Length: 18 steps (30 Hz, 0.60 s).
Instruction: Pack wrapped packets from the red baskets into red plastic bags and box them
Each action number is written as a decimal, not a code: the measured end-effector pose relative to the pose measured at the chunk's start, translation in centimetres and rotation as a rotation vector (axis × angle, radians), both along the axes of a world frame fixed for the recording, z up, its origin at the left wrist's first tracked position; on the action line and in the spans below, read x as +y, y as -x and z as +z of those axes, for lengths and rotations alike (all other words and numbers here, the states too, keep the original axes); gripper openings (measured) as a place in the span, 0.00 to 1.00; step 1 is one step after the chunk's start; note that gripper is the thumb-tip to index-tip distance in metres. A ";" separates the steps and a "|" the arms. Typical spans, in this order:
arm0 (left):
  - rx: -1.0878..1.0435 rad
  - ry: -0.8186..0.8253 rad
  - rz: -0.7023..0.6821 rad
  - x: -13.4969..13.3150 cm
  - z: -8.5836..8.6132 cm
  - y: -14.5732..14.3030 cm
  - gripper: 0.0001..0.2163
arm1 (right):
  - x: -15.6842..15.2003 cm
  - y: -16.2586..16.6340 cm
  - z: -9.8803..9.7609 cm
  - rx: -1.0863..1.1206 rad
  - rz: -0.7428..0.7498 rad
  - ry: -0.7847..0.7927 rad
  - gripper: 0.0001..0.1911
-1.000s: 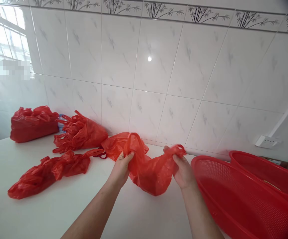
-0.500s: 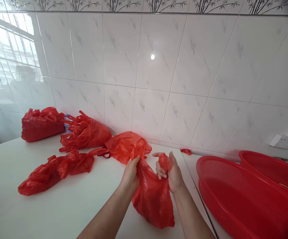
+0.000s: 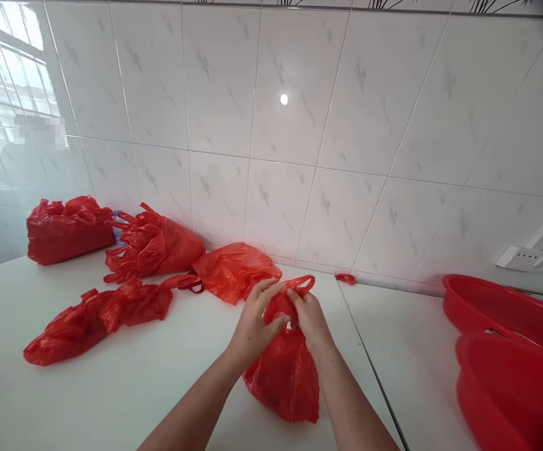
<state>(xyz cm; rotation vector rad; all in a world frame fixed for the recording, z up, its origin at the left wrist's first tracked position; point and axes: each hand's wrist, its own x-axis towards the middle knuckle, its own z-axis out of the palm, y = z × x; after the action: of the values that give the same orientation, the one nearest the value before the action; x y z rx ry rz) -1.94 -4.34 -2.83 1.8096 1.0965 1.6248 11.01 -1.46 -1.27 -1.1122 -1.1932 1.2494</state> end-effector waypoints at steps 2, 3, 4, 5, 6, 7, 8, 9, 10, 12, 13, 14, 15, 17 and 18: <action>-0.016 0.025 -0.011 0.1 0.3 0.2 0.05 | -0.3 -0.4 0.3 0.011 0.105 -0.012 0.20; -0.071 0.048 0.011 0.2 0.4 0.3 0.04 | -0.5 -0.7 0.5 0.022 0.168 -0.026 0.21; -0.144 0.073 0.043 0.3 0.5 0.4 0.05 | -0.6 -1.0 0.6 0.042 0.233 -0.040 0.23; -0.221 0.102 0.063 0.4 0.6 0.5 0.05 | -0.8 -1.4 0.7 0.072 0.304 -0.052 0.25; -0.288 0.136 0.054 0.4 0.6 0.5 0.05 | -0.8 -1.7 0.8 0.106 0.372 -0.061 0.27; -0.338 0.178 0.014 0.5 0.6 0.6 0.06 | -0.9 -2.0 0.9 0.137 0.423 -0.065 0.29; -0.369 0.224 -0.040 0.4 0.6 0.6 0.07 | -0.9 -2.2 0.9 0.147 0.453 -0.066 0.29; -0.383 0.268 -0.092 0.4 0.6 0.6 0.08 | -0.9 -2.4 1.0 0.130 0.462 -0.070 0.27; -0.381 0.308 -0.134 0.4 0.6 0.6 0.09 | -0.8 -2.5 1.0 0.093 0.452 -0.082 0.23; -0.369 0.354 -0.148 0.2 0.5 0.6 0.11 | -0.8 -2.4 1.0 -0.007 0.411 -0.126 0.15; -0.360 0.358 -0.132 0.1 0.6 0.5 0.11 | -0.8 -2.3 1.0 -0.066 0.375 -0.146 0.15; -0.345 0.352 -0.115 0.0 0.6 0.4 0.11 | -0.8 -2.3 0.9 -0.129 0.322 -0.163 0.16; -0.325 0.343 -0.102 -0.1 0.7 0.3 0.11 | -0.7 -2.2 0.7 -0.195 0.259 -0.177 0.18; -0.264 0.316 -0.081 -0.5 0.9 0.0 0.09 | -0.3 -2.2 0.0 -0.339 0.147 -0.213 0.15; -0.220 0.303 -0.074 -0.7 1.0 -0.2 0.09 | 0.0 -2.2 -0.4 -0.415 0.107 -0.239 0.10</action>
<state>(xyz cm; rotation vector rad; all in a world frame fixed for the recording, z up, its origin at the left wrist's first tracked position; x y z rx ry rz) -1.70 -5.04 -1.85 1.4251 1.0946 1.4817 13.21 -1.49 -1.71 -1.1719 -1.6855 0.9455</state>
